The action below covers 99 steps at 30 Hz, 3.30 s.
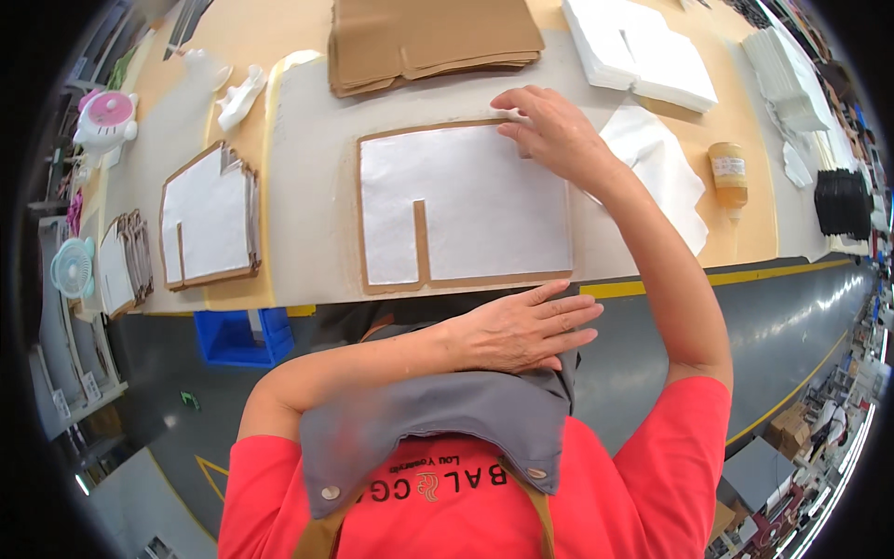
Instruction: The person applies glue from a squeeze bottle onto brown cardboard pieces and then places white paper inserts on top. They smooth the paper down and stack the finished units on the table.
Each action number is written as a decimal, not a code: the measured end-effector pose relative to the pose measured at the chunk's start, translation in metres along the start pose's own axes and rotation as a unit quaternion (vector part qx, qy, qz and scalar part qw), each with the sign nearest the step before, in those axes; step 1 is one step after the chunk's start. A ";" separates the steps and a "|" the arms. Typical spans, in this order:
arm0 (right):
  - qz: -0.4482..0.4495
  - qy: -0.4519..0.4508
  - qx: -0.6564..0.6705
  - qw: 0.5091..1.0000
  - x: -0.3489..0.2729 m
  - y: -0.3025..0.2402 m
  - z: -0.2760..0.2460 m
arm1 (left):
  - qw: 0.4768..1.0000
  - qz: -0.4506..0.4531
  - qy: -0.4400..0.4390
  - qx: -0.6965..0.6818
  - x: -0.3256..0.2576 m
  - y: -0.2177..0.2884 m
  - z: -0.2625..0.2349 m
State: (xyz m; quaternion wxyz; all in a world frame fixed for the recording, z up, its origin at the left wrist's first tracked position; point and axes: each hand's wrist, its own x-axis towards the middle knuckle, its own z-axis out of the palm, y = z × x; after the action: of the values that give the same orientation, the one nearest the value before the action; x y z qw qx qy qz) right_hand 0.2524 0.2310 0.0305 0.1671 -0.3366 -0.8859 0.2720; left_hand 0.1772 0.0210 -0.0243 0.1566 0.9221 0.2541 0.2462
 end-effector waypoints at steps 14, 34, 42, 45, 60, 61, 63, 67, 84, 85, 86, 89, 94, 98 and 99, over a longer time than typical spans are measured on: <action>0.161 -0.158 0.146 0.963 0.005 0.004 -0.009 | 0.986 -0.125 0.109 0.004 -0.057 0.023 -0.048; 0.038 -0.136 0.236 0.961 0.034 -0.188 -0.012 | 0.605 -0.435 0.526 -0.411 -0.216 0.016 -0.211; -0.001 -0.210 0.378 0.902 0.164 -0.257 0.131 | 0.587 -0.560 0.533 -0.241 -0.359 0.001 -0.323; 0.025 -0.199 0.267 0.942 0.181 -0.255 0.153 | 0.604 -0.622 0.479 -0.136 -0.383 -0.020 -0.319; -0.184 0.103 -0.213 0.954 0.140 -0.069 0.088 | 0.718 -0.587 0.350 0.133 -0.274 -0.045 -0.271; -0.193 0.102 -0.222 0.950 0.140 -0.068 0.089 | 0.724 -0.584 0.345 0.127 -0.268 -0.045 -0.271; -0.210 0.102 -0.242 0.942 0.141 -0.068 0.090 | 0.727 -0.583 0.341 0.120 -0.259 -0.045 -0.270; -0.230 0.060 -0.328 0.914 0.140 -0.065 0.091 | 0.741 -0.571 0.333 0.118 -0.243 -0.048 -0.269; 0.003 0.128 0.238 0.963 0.141 -0.041 0.053 | 0.695 -0.517 0.366 -0.340 -0.096 -0.185 -0.247; -0.051 0.177 0.185 0.965 0.138 -0.047 0.052 | 0.645 -0.509 0.397 -0.410 -0.082 -0.195 -0.247; -0.103 0.204 0.121 0.966 0.137 -0.050 0.049 | 0.618 -0.511 0.415 -0.430 -0.070 -0.204 -0.249; -0.266 0.265 -0.015 0.927 0.133 -0.046 0.041 | 0.560 -0.494 0.444 -0.495 -0.031 -0.230 -0.254; -0.308 0.217 -0.074 0.923 0.112 -0.043 0.038 | 0.707 -0.532 0.410 -0.222 -0.004 -0.261 -0.233; -0.089 0.338 0.008 0.937 0.088 -0.022 0.011 | 0.838 -0.392 0.359 -0.126 -0.001 -0.216 -0.241; -0.011 0.356 0.084 0.930 0.081 -0.013 -0.001 | 0.850 -0.363 0.343 -0.168 0.000 -0.193 -0.249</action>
State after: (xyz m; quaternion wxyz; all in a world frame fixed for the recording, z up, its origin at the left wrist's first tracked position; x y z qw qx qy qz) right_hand 0.1882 0.2791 0.0483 0.5027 -0.3860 -0.7456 0.2060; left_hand -0.0315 0.2208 0.1025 0.2901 0.5812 0.5631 0.5109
